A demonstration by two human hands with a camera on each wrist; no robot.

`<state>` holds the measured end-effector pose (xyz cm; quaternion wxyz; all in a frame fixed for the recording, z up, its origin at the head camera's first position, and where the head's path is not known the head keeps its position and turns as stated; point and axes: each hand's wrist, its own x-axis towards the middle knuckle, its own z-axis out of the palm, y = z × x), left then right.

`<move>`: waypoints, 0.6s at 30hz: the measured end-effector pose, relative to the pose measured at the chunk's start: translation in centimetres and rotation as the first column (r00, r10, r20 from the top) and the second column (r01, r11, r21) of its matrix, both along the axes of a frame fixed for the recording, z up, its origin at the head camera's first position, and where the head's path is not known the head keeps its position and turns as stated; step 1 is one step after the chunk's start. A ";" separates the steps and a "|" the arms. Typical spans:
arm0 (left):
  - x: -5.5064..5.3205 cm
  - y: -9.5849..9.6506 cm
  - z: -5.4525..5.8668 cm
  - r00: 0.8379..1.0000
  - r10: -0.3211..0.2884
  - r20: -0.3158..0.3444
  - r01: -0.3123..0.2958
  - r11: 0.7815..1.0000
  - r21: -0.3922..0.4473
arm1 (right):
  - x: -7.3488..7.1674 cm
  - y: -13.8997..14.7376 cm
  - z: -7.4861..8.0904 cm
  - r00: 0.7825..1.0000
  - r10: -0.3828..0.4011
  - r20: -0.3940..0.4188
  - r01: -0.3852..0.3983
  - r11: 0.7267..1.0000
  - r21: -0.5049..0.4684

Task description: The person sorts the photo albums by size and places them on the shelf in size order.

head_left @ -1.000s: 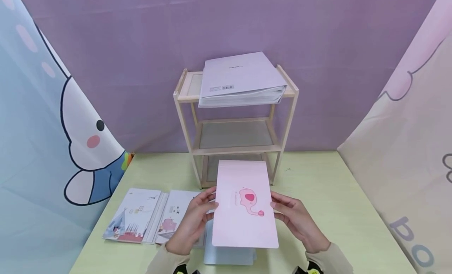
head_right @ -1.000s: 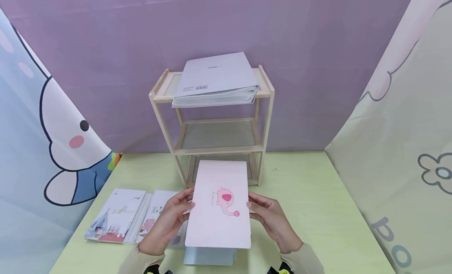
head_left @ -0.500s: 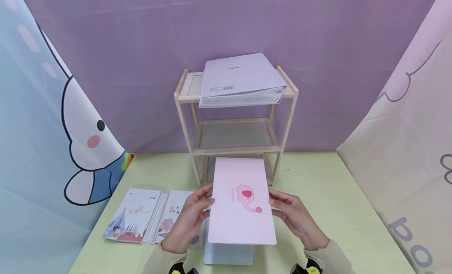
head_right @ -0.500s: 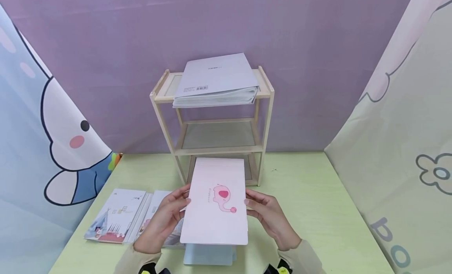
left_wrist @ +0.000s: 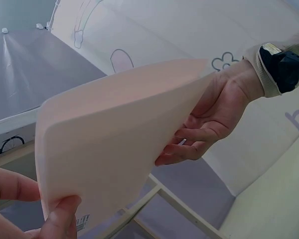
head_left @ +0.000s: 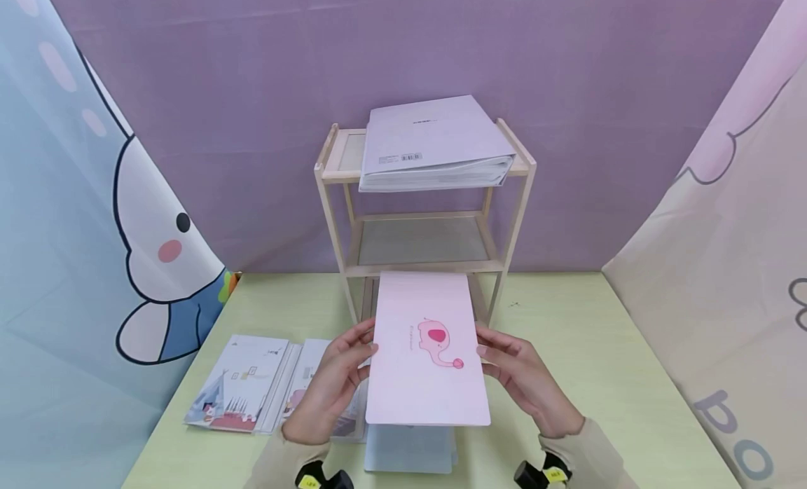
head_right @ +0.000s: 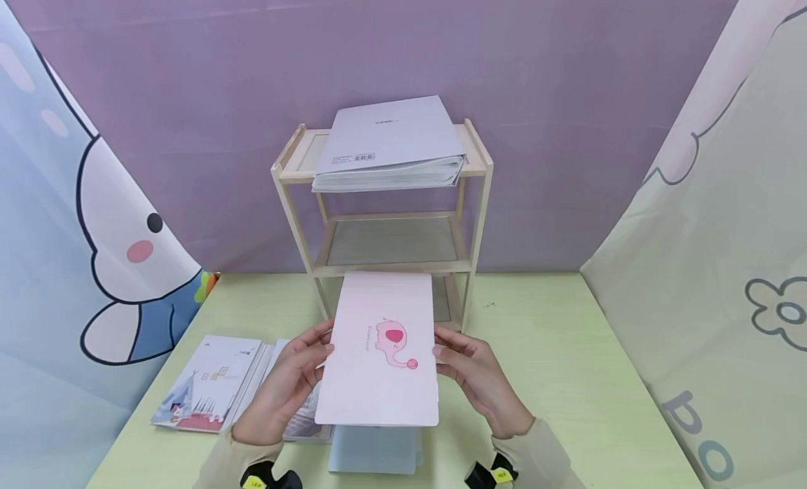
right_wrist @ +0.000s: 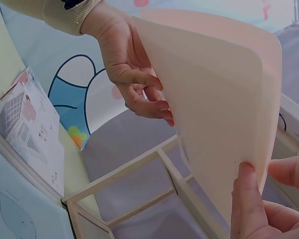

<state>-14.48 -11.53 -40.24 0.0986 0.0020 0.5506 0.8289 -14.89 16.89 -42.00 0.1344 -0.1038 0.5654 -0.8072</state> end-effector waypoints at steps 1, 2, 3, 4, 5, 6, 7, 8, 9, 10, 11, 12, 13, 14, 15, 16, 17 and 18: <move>0.0 -0.1 0.1 1.000 -0.002 -0.001 0.002 1.000 0.005 | 0.0 0.0 0.1 1.000 0.001 -0.003 -0.001 1.000 0.002; 0.0 -0.1 0.1 1.000 -0.002 -0.003 0.002 1.000 0.008 | 0.0 0.0 0.2 1.000 0.004 -0.006 -0.004 1.000 0.003; 0.0 -0.1 0.2 1.000 -0.004 -0.007 0.004 1.000 0.007 | 0.0 -0.1 0.3 1.000 0.006 -0.007 -0.006 1.000 0.007; 0.0 -0.2 0.3 1.000 -0.002 -0.005 0.002 1.000 0.014 | -0.1 -0.1 0.4 1.000 0.009 -0.009 -0.009 1.000 0.010; -0.1 -0.2 0.4 1.000 -0.001 -0.007 0.001 1.000 0.016 | -0.1 -0.1 0.4 1.000 0.013 -0.010 -0.013 1.000 0.012; -0.1 -0.2 0.5 1.000 -0.001 -0.012 0.001 1.000 0.018 | -0.1 -0.1 0.5 1.000 0.013 -0.013 -0.013 1.000 0.016; -0.1 -0.2 0.6 1.000 -0.001 -0.015 0.001 1.000 0.020 | -0.1 -0.1 0.6 1.000 0.013 -0.016 -0.012 1.000 0.017; -0.2 -0.2 0.7 1.000 -0.001 -0.020 0.002 1.000 0.021 | -0.2 -0.1 0.8 1.000 0.012 -0.020 -0.012 1.000 0.015; -0.2 -0.2 0.9 1.000 -0.001 -0.021 0.002 1.000 0.025 | -0.2 -0.1 0.9 1.000 0.011 -0.023 -0.011 1.000 0.015; -0.3 -0.1 0.9 1.000 -0.001 -0.020 0.001 1.000 0.029 | -0.3 -0.1 1.0 1.000 0.009 -0.028 -0.009 1.000 0.012; -0.3 -0.1 1.0 1.000 -0.001 -0.023 0.002 1.000 0.030 | -0.3 -0.1 1.0 0.999 0.007 -0.032 -0.007 1.000 0.011; -0.4 -0.1 1.1 1.000 0.000 -0.021 0.001 0.999 0.034 | -0.3 -0.1 1.1 0.999 0.006 -0.037 -0.006 1.000 0.010; -0.4 -0.1 1.1 1.000 0.000 -0.020 0.001 0.999 0.036 | -0.3 -0.2 1.2 0.999 0.008 -0.042 -0.008 1.000 0.006; -0.4 -0.1 1.2 1.000 0.000 -0.017 0.001 0.999 0.040 | -0.3 -0.2 1.3 0.999 0.011 -0.045 -0.010 1.000 0.005; -0.4 -0.2 1.2 1.000 0.002 -0.014 -0.001 0.999 0.044 | -0.4 -0.2 1.4 0.999 0.015 -0.047 -0.015 1.000 0.005; -0.4 -0.2 1.3 1.000 0.005 -0.012 -0.004 0.999 0.048 | -0.4 -0.2 1.4 0.999 0.020 -0.048 -0.020 1.000 0.004; -0.4 -0.3 1.3 1.000 0.008 -0.011 -0.007 0.999 0.051 | -0.4 -0.2 1.5 0.999 0.026 -0.047 -0.025 1.000 0.004; -0.4 -0.3 1.3 1.000 0.008 -0.012 -0.007 0.999 0.051 | -0.4 -0.2 1.6 0.998 0.030 -0.049 -0.030 1.000 0.005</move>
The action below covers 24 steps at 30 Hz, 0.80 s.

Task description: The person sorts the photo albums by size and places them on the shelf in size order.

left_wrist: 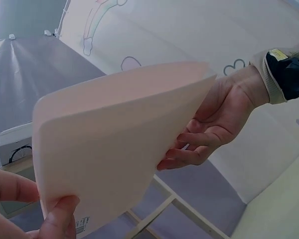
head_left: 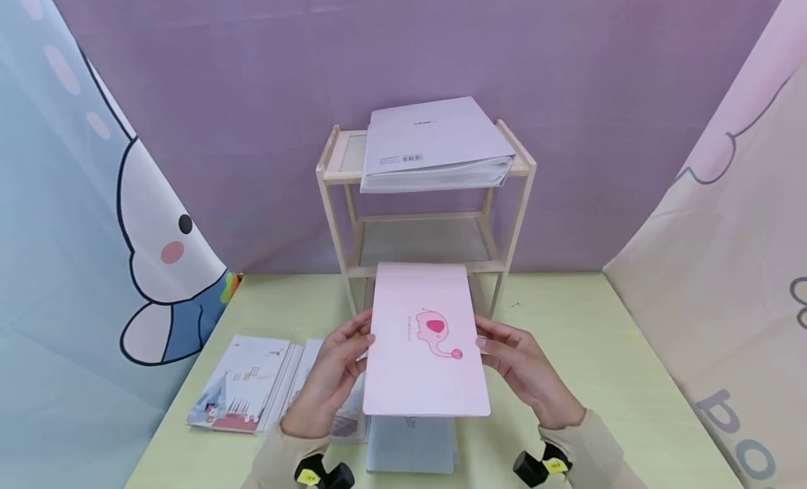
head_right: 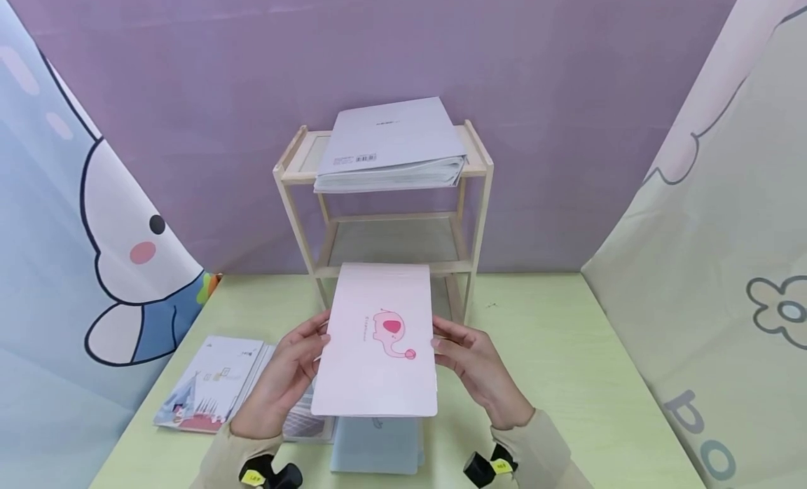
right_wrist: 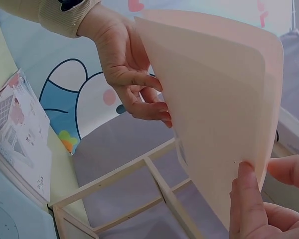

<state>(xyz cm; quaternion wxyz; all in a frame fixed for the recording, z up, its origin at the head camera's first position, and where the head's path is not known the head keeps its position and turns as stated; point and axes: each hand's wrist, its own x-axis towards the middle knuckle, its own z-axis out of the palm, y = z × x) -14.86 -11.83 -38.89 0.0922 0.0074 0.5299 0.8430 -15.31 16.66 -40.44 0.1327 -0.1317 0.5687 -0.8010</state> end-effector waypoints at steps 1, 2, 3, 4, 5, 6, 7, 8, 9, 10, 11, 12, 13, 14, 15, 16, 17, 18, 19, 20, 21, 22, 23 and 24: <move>0.0 0.0 0.0 1.000 0.001 0.000 -0.001 1.000 0.001 | 0.0 0.0 0.1 1.000 0.001 -0.001 -0.001 1.000 0.001; 0.0 -0.1 0.1 1.000 0.002 0.000 -0.002 1.000 0.004 | -0.1 0.0 0.2 1.000 0.001 -0.002 -0.001 1.000 0.003; -0.1 -0.1 0.1 1.000 0.005 -0.001 -0.005 1.000 0.003 | -0.2 0.0 0.2 1.000 0.003 -0.004 -0.003 1.000 0.005; -0.1 -0.1 0.2 1.000 0.008 0.000 -0.008 1.000 0.003 | -0.2 -0.1 0.3 1.000 0.004 -0.005 -0.004 1.000 0.006; -0.1 -0.1 0.2 1.000 0.010 0.003 -0.011 1.000 0.005 | -0.3 -0.1 0.5 1.000 0.004 -0.004 -0.004 1.000 0.008; -0.2 -0.2 0.3 1.000 0.011 0.002 -0.011 1.000 0.006 | -0.3 -0.1 0.6 1.000 0.002 -0.003 -0.002 1.000 0.012; -0.2 -0.2 0.3 1.000 0.014 0.001 -0.014 1.000 0.008 | -0.3 -0.1 0.7 1.000 0.002 0.000 -0.002 1.000 0.015; -0.2 -0.2 0.4 1.000 0.017 0.001 -0.017 1.000 0.010 | -0.3 -0.1 0.8 1.000 0.006 0.003 -0.006 1.000 0.016; -0.2 -0.2 0.4 1.000 0.021 0.001 -0.021 1.000 0.010 | -0.3 -0.2 0.9 1.000 0.010 0.006 -0.010 1.000 0.017; -0.2 -0.2 0.5 1.000 0.023 0.000 -0.023 1.000 0.013 | -0.4 -0.2 0.9 1.000 0.012 0.009 -0.012 1.000 0.017; -0.2 -0.3 0.5 1.000 0.025 -0.004 -0.024 1.000 0.014 | -0.4 -0.3 1.0 1.000 0.014 0.011 -0.014 1.000 0.016; -0.2 -0.3 0.6 1.000 0.025 -0.008 -0.025 1.000 0.013 | -0.4 -0.3 1.0 1.000 0.016 0.010 -0.016 1.000 0.015; -0.2 -0.3 0.7 1.000 0.026 -0.012 -0.026 1.000 0.014 | -0.5 -0.3 1.0 1.000 0.019 0.006 -0.019 1.000 0.013; -0.2 -0.4 0.8 1.000 0.026 -0.014 -0.026 1.000 0.016 | -0.5 -0.4 1.0 1.000 0.020 0.002 -0.020 1.000 0.011; -0.3 -0.4 0.8 0.999 0.026 -0.018 -0.026 1.000 0.015 | -0.6 -0.4 1.1 1.000 0.019 -0.001 -0.019 1.000 0.012; -0.4 -0.4 0.9 0.999 0.024 -0.023 -0.023 1.000 0.014 | -0.6 -0.4 1.1 1.000 0.017 -0.006 -0.017 1.000 0.014; -0.4 -0.5 1.1 0.999 0.022 -0.029 -0.022 1.000 0.013 | -0.6 -0.5 1.1 1.000 0.015 -0.011 -0.015 1.000 0.016; -0.5 -0.5 1.2 0.999 0.018 -0.032 -0.018 1.000 0.015 | -0.7 -0.5 1.2 1.000 0.011 -0.015 -0.010 1.000 0.019; -0.6 -0.5 1.3 0.999 0.014 -0.041 -0.014 1.000 0.015 | -0.8 -0.5 1.3 1.000 0.008 -0.020 -0.007 1.000 0.021; -0.7 -0.5 1.5 0.999 0.010 -0.047 -0.009 1.000 0.015 | -0.8 -0.5 1.3 1.000 0.005 -0.022 -0.005 1.000 0.023; -0.8 -0.6 1.6 0.999 0.009 -0.054 -0.008 1.000 0.014 | -0.9 -0.6 1.4 1.000 0.004 -0.026 -0.003 1.000 0.024; -0.8 -0.6 1.7 0.998 0.005 -0.061 -0.004 1.000 0.014 | -0.9 -0.6 1.5 1.000 0.002 -0.030 -0.002 1.000 0.023; -0.9 -0.6 1.9 0.998 0.003 -0.070 -0.002 1.000 0.013 | -1.0 -0.7 1.6 1.000 0.001 -0.031 -0.001 1.000 0.023; -0.9 -0.6 2.0 0.997 -0.001 -0.076 0.002 1.000 0.012 | -1.0 -0.7 1.7 1.000 0.001 -0.031 0.000 1.000 0.021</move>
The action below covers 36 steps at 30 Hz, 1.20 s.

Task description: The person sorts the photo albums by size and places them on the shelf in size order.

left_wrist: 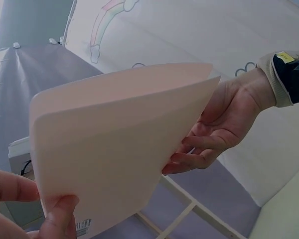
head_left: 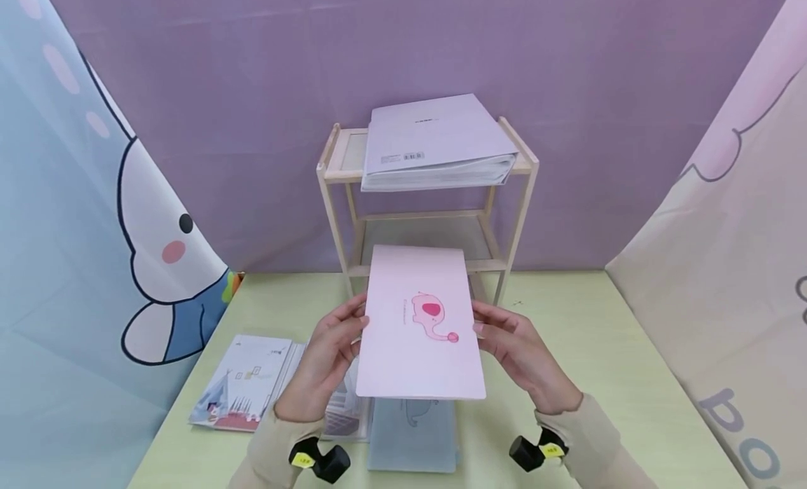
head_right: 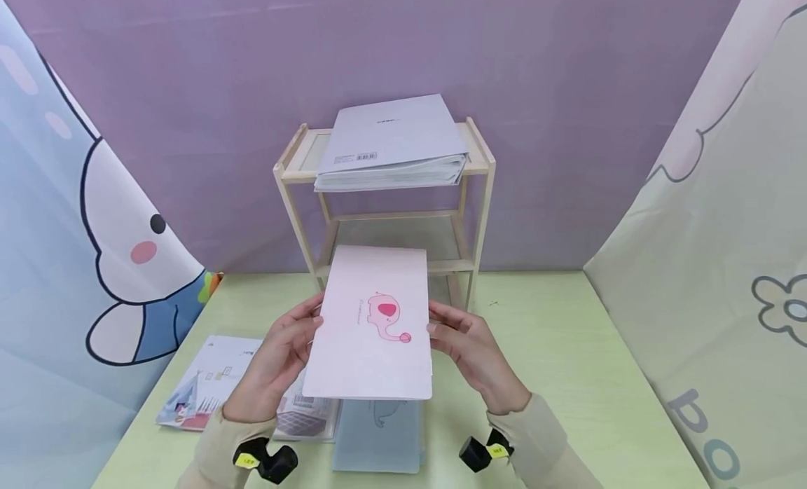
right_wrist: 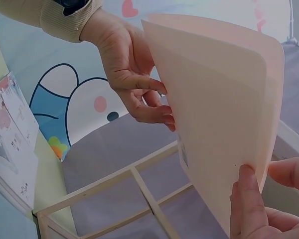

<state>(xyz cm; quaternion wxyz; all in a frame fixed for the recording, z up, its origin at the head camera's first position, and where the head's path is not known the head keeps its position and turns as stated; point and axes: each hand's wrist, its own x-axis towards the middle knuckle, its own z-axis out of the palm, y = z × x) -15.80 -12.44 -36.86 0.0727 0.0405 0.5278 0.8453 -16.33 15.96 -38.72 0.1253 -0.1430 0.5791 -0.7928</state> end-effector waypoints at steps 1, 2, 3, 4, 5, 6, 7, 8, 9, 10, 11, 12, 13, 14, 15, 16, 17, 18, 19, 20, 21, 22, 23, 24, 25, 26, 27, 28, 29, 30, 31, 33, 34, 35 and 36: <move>0.0 0.0 0.1 1.000 -0.003 -0.008 0.003 1.000 -0.002 | 0.0 0.0 0.1 1.000 -0.001 -0.002 0.001 1.000 -0.002; -0.1 0.0 0.3 1.000 -0.005 -0.011 0.005 1.000 -0.001 | -0.1 0.0 0.3 1.000 -0.003 -0.004 0.003 1.000 -0.005; -0.1 0.0 0.4 1.000 -0.006 -0.014 0.006 1.000 0.001 | -0.2 0.0 0.4 1.000 -0.005 -0.007 0.005 1.000 -0.007; -0.2 0.0 0.5 1.000 -0.008 -0.016 0.008 1.000 0.001 | -0.2 0.0 0.5 1.000 -0.006 -0.009 0.006 1.000 -0.009; -0.2 -0.1 0.6 1.000 -0.010 -0.019 0.010 1.000 0.001 | -0.3 0.0 0.7 1.000 -0.007 -0.012 0.007 1.000 -0.008; -0.3 -0.1 0.7 1.000 -0.011 -0.020 0.011 1.000 0.004 | -0.4 0.0 0.9 1.000 -0.006 -0.015 0.006 1.000 -0.004; -0.4 -0.1 0.8 1.000 -0.011 -0.022 0.011 1.000 0.005 | -0.5 0.0 1.0 1.000 -0.006 -0.019 0.006 1.000 0.001; -0.4 -0.1 0.8 1.000 -0.010 -0.022 0.011 1.000 0.008 | -0.6 0.0 1.2 1.000 -0.003 -0.022 0.003 1.000 0.006; -0.5 -0.2 0.9 1.000 -0.011 -0.024 0.011 1.000 0.008 | -0.8 -0.1 1.3 1.000 -0.001 -0.025 0.001 1.000 0.015; -0.7 -0.2 1.0 1.000 -0.013 -0.027 0.013 1.000 0.007 | -0.9 -0.1 1.5 1.000 0.003 -0.027 -0.002 1.000 0.022; -0.8 -0.2 1.0 1.000 -0.013 -0.027 0.013 1.000 0.011 | -1.1 -0.1 1.6 1.000 0.004 -0.029 -0.003 1.000 0.029; -0.9 -0.3 1.1 1.000 -0.011 -0.025 0.011 1.000 0.014 | -1.4 -0.1 1.7 1.000 0.004 -0.028 -0.003 0.999 0.036; -1.1 -0.3 1.1 1.000 -0.009 -0.025 0.009 1.000 0.014 | -1.6 -0.1 1.9 1.000 0.004 -0.027 -0.003 0.999 0.040; -1.3 -0.3 1.1 1.000 -0.005 -0.025 0.006 1.000 0.013 | -1.8 -0.2 1.9 1.000 0.003 -0.025 -0.002 0.999 0.044; -1.5 -0.3 1.2 1.000 -0.001 -0.024 0.001 1.000 0.009 | -2.0 -0.2 2.0 1.000 0.002 -0.022 -0.001 0.999 0.051; -1.7 -0.2 1.2 1.000 0.003 -0.021 -0.003 1.000 0.005 | -2.2 -0.2 2.1 1.000 0.003 -0.020 -0.001 0.999 0.054; -1.9 -0.2 1.2 1.000 0.007 -0.017 -0.007 1.000 -0.001 | -2.4 -0.2 2.1 1.000 -0.001 -0.016 0.002 0.998 0.059; -2.1 -0.3 1.2 1.000 0.012 -0.014 -0.012 1.000 -0.010 | -2.6 -0.3 2.1 1.000 -0.003 -0.010 0.003 0.998 0.063; -2.3 -0.3 1.2 1.000 0.015 -0.012 -0.015 1.000 -0.021 | -2.8 -0.3 2.1 1.000 -0.005 -0.007 0.006 0.998 0.066; -2.4 -0.3 1.2 1.000 0.017 -0.010 -0.018 0.999 -0.032 | -3.0 -0.4 2.1 1.000 -0.008 -0.005 0.008 0.998 0.067; -2.6 -0.3 1.1 1.000 0.019 -0.008 -0.019 0.999 -0.042 | -3.2 -0.4 2.1 1.000 -0.012 0.000 0.012 0.998 0.067; -2.8 -0.3 1.1 1.000 0.019 -0.006 -0.019 0.999 -0.048 | -3.3 -0.5 2.1 1.000 -0.017 0.002 0.017 0.998 0.067; -2.9 -0.3 1.1 1.000 0.017 -0.007 -0.018 0.998 -0.055 | -3.5 -0.5 2.1 1.000 -0.025 0.007 0.024 0.997 0.068; -3.1 -0.3 1.1 1.000 0.021 -0.007 -0.022 0.998 -0.058 | -3.6 -0.6 2.1 0.999 -0.031 0.010 0.030 0.997 0.069; -3.2 -0.3 1.0 1.000 0.023 -0.009 -0.024 0.998 -0.062 | -3.8 -0.6 2.1 0.999 -0.037 0.013 0.036 0.997 0.069; -3.3 -0.3 1.0 1.000 0.025 -0.011 -0.026 0.997 -0.066 | -3.9 -0.7 2.2 0.999 -0.043 0.017 0.042 0.997 0.070; -3.4 -0.3 1.0 1.000 0.025 -0.010 -0.026 0.998 -0.066 | -4.0 -0.7 2.2 0.999 -0.047 0.021 0.046 0.996 0.072; -3.5 -0.3 1.0 1.000 0.026 -0.007 -0.027 0.998 -0.064 | -4.1 -0.8 2.2 0.998 -0.050 0.024 0.049 0.996 0.073; -3.6 -0.3 1.0 1.000 0.028 -0.005 -0.028 0.998 -0.064 | -4.2 -0.8 2.2 0.998 -0.052 0.028 0.050 0.996 0.073; -3.7 -0.3 1.0 1.000 0.031 -0.003 -0.031 0.997 -0.067 | -4.2 -0.8 2.3 0.998 -0.054 0.031 0.051 0.996 0.075; -3.8 -0.4 1.0 1.000 0.028 -0.002 -0.028 0.997 -0.071 | -4.3 -0.8 2.3 0.998 -0.055 0.033 0.052 0.996 0.077; -3.9 -0.4 1.0 1.000 0.023 0.004 -0.023 0.997 -0.072 | -4.5 -0.9 2.4 0.998 -0.055 0.037 0.051 0.995 0.080; -4.0 -0.4 1.0 1.000 0.022 0.004 -0.022 0.997 -0.072 | -4.6 -0.9 2.4 0.998 -0.055 0.036 0.052 0.995 0.082; -4.2 -0.5 1.1 1.000 0.018 0.002 -0.018 0.997 -0.077 | -4.7 -0.9 2.4 0.998 -0.055 0.033 0.052 0.995 0.087; -4.3 -0.5 1.1 1.000 0.015 0.000 -0.015 0.997 -0.077 | -4.8 -0.9 2.4 0.998 -0.058 0.033 0.055 0.994 0.091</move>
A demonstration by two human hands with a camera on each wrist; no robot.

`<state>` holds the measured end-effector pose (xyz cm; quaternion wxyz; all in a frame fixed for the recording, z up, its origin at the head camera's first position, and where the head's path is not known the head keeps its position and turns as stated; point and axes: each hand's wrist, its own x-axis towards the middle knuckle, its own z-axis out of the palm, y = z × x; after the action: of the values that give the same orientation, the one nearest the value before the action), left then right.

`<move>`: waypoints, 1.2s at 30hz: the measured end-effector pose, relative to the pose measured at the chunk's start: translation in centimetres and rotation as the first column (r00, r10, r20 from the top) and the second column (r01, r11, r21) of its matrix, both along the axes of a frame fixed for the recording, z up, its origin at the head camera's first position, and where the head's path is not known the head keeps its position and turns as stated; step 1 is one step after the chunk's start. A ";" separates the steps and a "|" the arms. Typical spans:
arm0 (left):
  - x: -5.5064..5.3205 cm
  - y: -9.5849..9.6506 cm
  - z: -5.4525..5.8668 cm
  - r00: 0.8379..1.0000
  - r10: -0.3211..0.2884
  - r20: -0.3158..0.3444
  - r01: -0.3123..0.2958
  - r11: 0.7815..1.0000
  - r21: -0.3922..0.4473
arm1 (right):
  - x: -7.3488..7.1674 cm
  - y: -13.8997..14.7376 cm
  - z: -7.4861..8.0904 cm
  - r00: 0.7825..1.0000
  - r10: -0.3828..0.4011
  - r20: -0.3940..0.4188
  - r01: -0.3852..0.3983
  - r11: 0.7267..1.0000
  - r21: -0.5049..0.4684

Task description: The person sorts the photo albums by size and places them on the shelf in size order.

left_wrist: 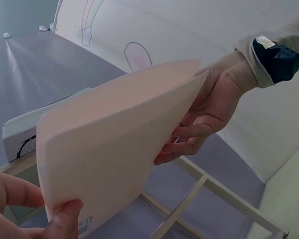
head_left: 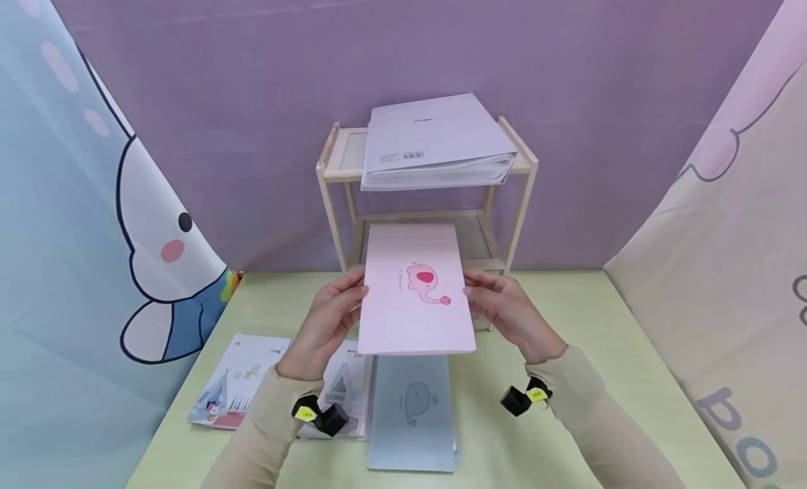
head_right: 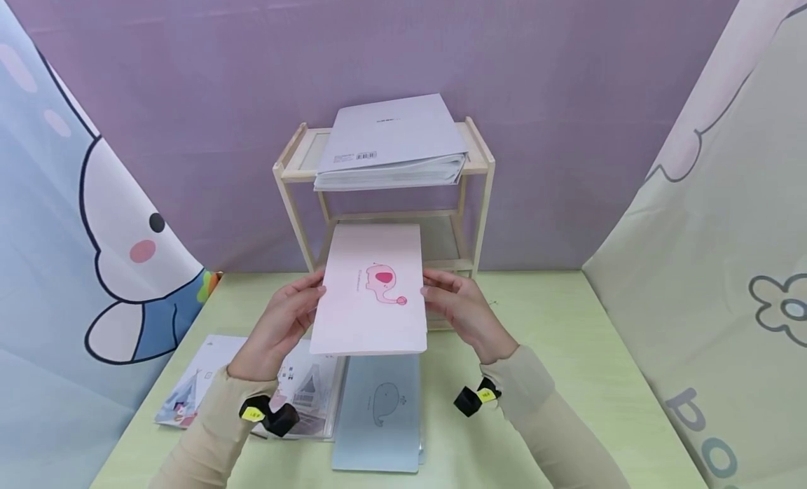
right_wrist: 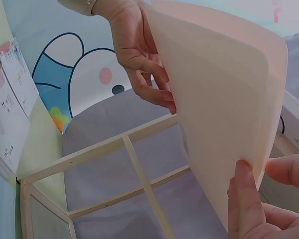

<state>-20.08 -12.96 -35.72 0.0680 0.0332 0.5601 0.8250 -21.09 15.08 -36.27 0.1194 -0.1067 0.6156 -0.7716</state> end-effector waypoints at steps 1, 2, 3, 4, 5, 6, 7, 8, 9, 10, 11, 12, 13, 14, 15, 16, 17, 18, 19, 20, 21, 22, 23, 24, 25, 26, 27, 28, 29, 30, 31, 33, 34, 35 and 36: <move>-0.1 0.0 0.1 1.000 -0.004 -0.001 0.004 1.000 0.000 | -0.1 0.0 0.0 1.000 0.002 -0.002 -0.002 1.000 0.001; -0.2 -0.1 0.2 1.000 -0.005 -0.001 0.005 1.000 -0.004 | -0.2 0.0 0.1 1.000 0.004 -0.006 -0.004 1.000 0.002; -0.4 -0.1 0.2 1.000 -0.006 -0.003 0.006 1.000 -0.012 | -0.3 0.0 0.1 1.000 0.008 -0.009 -0.008 1.000 0.000; -0.5 -0.2 0.3 1.000 -0.005 -0.002 0.005 1.000 -0.018 | -0.3 -0.1 0.2 1.000 0.012 -0.013 -0.012 1.000 -0.003; -0.5 -0.2 0.4 1.000 -0.005 0.000 0.005 1.000 -0.027 | -0.4 -0.1 0.2 1.000 0.015 -0.016 -0.015 1.000 -0.005; -0.6 -0.3 0.5 1.000 -0.006 0.004 0.006 0.999 -0.032 | -0.5 -0.1 0.2 1.000 0.021 -0.022 -0.021 1.000 -0.008; -0.7 -0.3 0.6 1.000 -0.005 0.006 0.005 0.999 -0.048 | -0.6 -0.1 0.3 0.999 0.030 -0.032 -0.030 1.000 -0.007; -0.8 -0.3 0.7 1.000 -0.004 0.008 0.005 0.998 -0.059 | -0.7 -0.1 0.3 0.999 0.034 -0.038 -0.034 0.999 -0.004; -0.9 -0.3 0.8 1.000 0.000 0.013 0.001 0.998 -0.070 | -0.8 -0.1 0.4 0.998 0.037 -0.044 -0.038 0.999 -0.003; -1.1 -0.3 0.8 1.000 0.002 0.015 -0.001 0.997 -0.080 | -1.0 -0.2 0.4 0.998 0.041 -0.053 -0.041 0.999 0.000; -1.2 -0.3 0.9 1.000 0.004 0.013 -0.003 0.996 -0.092 | -1.1 -0.2 0.5 0.997 0.045 -0.061 -0.045 0.999 0.005; -1.4 -0.3 0.9 1.000 0.006 0.013 -0.005 0.995 -0.101 | -1.3 -0.2 0.6 0.997 0.048 -0.066 -0.047 0.999 0.014; -1.5 -0.3 0.9 1.000 0.011 0.011 -0.010 0.994 -0.112 | -1.5 -0.2 0.6 0.997 0.047 -0.066 -0.046 0.999 0.021; -1.7 -0.3 1.0 1.000 0.015 0.012 -0.013 0.993 -0.118 | -1.6 -0.3 0.7 0.997 0.046 -0.064 -0.044 0.999 0.027; -1.9 -0.3 1.0 1.000 0.018 0.016 -0.016 0.992 -0.124 | -1.8 -0.3 0.7 0.997 0.044 -0.063 -0.042 0.999 0.032; -2.0 -0.3 1.0 1.000 0.020 0.016 -0.018 0.991 -0.129 | -2.0 -0.3 0.7 0.997 0.043 -0.062 -0.041 0.998 0.041; -2.1 -0.3 0.9 1.000 0.023 0.019 -0.020 0.990 -0.136 | -2.1 -0.4 0.7 0.998 0.040 -0.054 -0.037 0.998 0.048; -2.3 -0.3 0.9 0.999 0.025 0.025 -0.021 0.990 -0.143 | -2.3 -0.4 0.7 0.998 0.037 -0.048 -0.034 0.998 0.059; -2.4 -0.4 0.9 0.999 0.025 0.028 -0.020 0.988 -0.155 | -2.4 -0.5 0.7 0.999 0.029 -0.035 -0.026 0.997 0.066; -2.6 -0.4 0.8 0.999 0.025 0.033 -0.020 0.986 -0.164 | -2.6 -0.5 0.7 0.999 0.024 -0.026 -0.022 0.997 0.075; -2.8 -0.5 0.8 0.999 0.020 0.031 -0.015 0.984 -0.175 | -2.7 -0.5 0.7 1.000 0.018 -0.013 -0.017 0.997 0.078; -2.9 -0.5 0.8 0.999 0.022 0.027 -0.016 0.982 -0.186 | -2.8 -0.6 0.7 1.000 0.014 -0.003 -0.014 0.996 0.086; -3.1 -0.6 0.7 1.000 0.020 0.023 -0.015 0.981 -0.195 | -2.9 -0.7 0.7 1.000 0.008 0.005 -0.009 0.996 0.090; -3.3 -0.7 0.6 1.000 0.015 0.017 -0.012 0.980 -0.201 | -3.1 -0.7 0.7 1.000 0.004 0.009 -0.005 0.995 0.097; -3.5 -0.8 0.6 1.000 0.010 0.009 -0.008 0.978 -0.209 | -3.2 -0.8 0.7 1.000 0.000 0.015 -0.002 0.995 0.100; -3.7 -0.9 0.5 1.000 0.008 0.006 -0.006 0.978 -0.210 | -3.3 -0.9 0.8 1.000 0.002 0.011 -0.003 0.995 0.101; -3.8 -0.9 0.5 1.000 0.005 0.002 -0.004 0.977 -0.214 | -3.4 -0.9 0.8 1.000 0.002 0.006 -0.003 0.995 0.102; -4.0 -0.9 0.4 1.000 0.007 0.004 -0.006 0.977 -0.215 | -3.5 -1.0 0.8 1.000 0.005 -0.002 -0.004 0.994 0.107; -4.1 -1.0 0.4 1.000 0.004 0.005 -0.003 0.976 -0.218 | -3.7 -1.1 0.8 1.000 0.006 -0.007 -0.005 0.994 0.108; -4.3 -1.0 0.4 1.000 0.006 0.007 -0.004 0.975 -0.223 | -3.8 -1.1 0.9 1.000 0.008 -0.010 -0.007 0.994 0.109; -4.4 -1.0 0.4 1.000 0.010 0.009 -0.008 0.974 -0.227 | -4.0 -1.2 0.9 1.000 0.006 -0.010 -0.005 0.994 0.109; -4.6 -0.9 0.4 1.000 0.015 0.012 -0.012 0.971 -0.238 | -4.3 -1.3 0.9 1.000 0.004 -0.009 -0.003 0.993 0.115; -4.7 -0.9 0.4 1.000 0.016 0.011 -0.013 0.969 -0.247 | -4.5 -1.3 0.9 1.000 0.004 -0.008 -0.003 0.993 0.118; -4.8 -0.9 0.5 1.000 0.018 0.011 -0.014 0.967 -0.255 | -4.6 -1.4 0.9 1.000 0.004 -0.005 -0.003 0.993 0.119; -4.9 -1.0 0.5 1.000 0.014 0.005 -0.012 0.964 -0.266 | -4.7 -1.4 0.9 1.000 0.003 -0.004 -0.002 0.993 0.119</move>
<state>-24.99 -13.92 -35.26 0.0683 0.0170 0.6656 0.7430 -25.83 13.64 -35.37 0.1253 -0.1016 0.6608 -0.7331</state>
